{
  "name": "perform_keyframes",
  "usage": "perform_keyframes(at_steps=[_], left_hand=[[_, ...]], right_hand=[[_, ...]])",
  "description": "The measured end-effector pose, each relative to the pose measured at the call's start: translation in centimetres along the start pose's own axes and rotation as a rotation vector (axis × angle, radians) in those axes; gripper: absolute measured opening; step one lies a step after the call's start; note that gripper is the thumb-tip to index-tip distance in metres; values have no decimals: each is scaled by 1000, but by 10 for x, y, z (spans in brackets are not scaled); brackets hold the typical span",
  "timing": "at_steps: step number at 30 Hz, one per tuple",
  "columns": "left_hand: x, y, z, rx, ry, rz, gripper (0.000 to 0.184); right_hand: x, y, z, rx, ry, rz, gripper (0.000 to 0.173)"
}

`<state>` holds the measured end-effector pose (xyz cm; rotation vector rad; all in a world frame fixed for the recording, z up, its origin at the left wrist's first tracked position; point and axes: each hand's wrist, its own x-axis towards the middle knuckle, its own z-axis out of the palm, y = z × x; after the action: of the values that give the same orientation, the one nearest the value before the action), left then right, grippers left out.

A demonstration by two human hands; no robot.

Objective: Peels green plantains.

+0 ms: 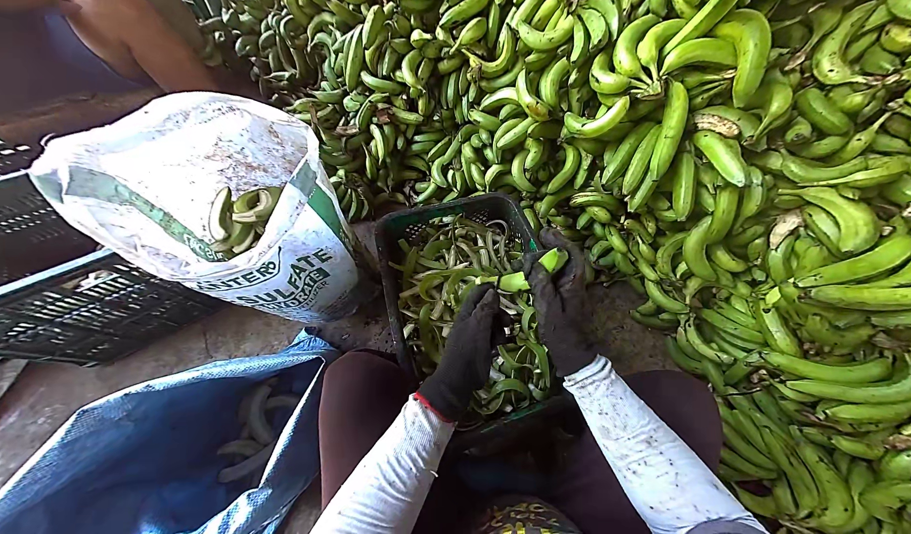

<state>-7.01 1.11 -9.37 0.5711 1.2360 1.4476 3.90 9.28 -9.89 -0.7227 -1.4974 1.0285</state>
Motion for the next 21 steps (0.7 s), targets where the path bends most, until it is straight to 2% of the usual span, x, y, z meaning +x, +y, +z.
perform_keyframes(at_steps=[1, 3, 4, 5, 6, 7, 8, 9, 11, 13, 14, 16, 19, 21], left_hand=[[0, 0, -1, 56, 7, 38, 28], [3, -4, -5, 420, 57, 236, 32], [6, -11, -9, 693, 101, 414, 33], [11, -19, -12, 947, 152, 622, 36], [15, -26, -15, 1116, 165, 771, 40], [15, -31, -15, 1187, 138, 838, 41], [11, -34, -14, 1169, 80, 821, 39], [5, -32, -11, 1076, -10, 698, 36], [-8, -14, -4, 661, -214, 281, 35], [-12, 2, -5, 321, -337, 21, 32], [-12, 9, -10, 275, -363, -20, 33], [-8, 15, -22, 305, -355, 15, 33], [-7, 23, -31, 349, -320, 96, 29], [-9, 31, -31, 379, -295, 135, 29]], right_hand=[[0, 0, 2, 57, 1, 32, 49], [0, 2, 7, 303, 83, 303, 46], [2, 6, 10, 455, 162, 490, 38], [4, 12, 12, 576, 263, 671, 22], [6, 16, 14, 655, 353, 820, 17], [7, 20, 11, 708, 377, 907, 28], [7, 22, 5, 733, 353, 925, 32], [6, 23, 0, 704, 295, 892, 33], [5, 26, -12, 546, 113, 794, 26], [8, 36, -26, 533, -105, 759, 28], [12, 38, -33, 547, -220, 761, 31], [22, 33, -50, 518, -434, 780, 37], [37, 10, -73, 354, -750, 773, 45], [48, -2, -86, 160, -865, 766, 46]])
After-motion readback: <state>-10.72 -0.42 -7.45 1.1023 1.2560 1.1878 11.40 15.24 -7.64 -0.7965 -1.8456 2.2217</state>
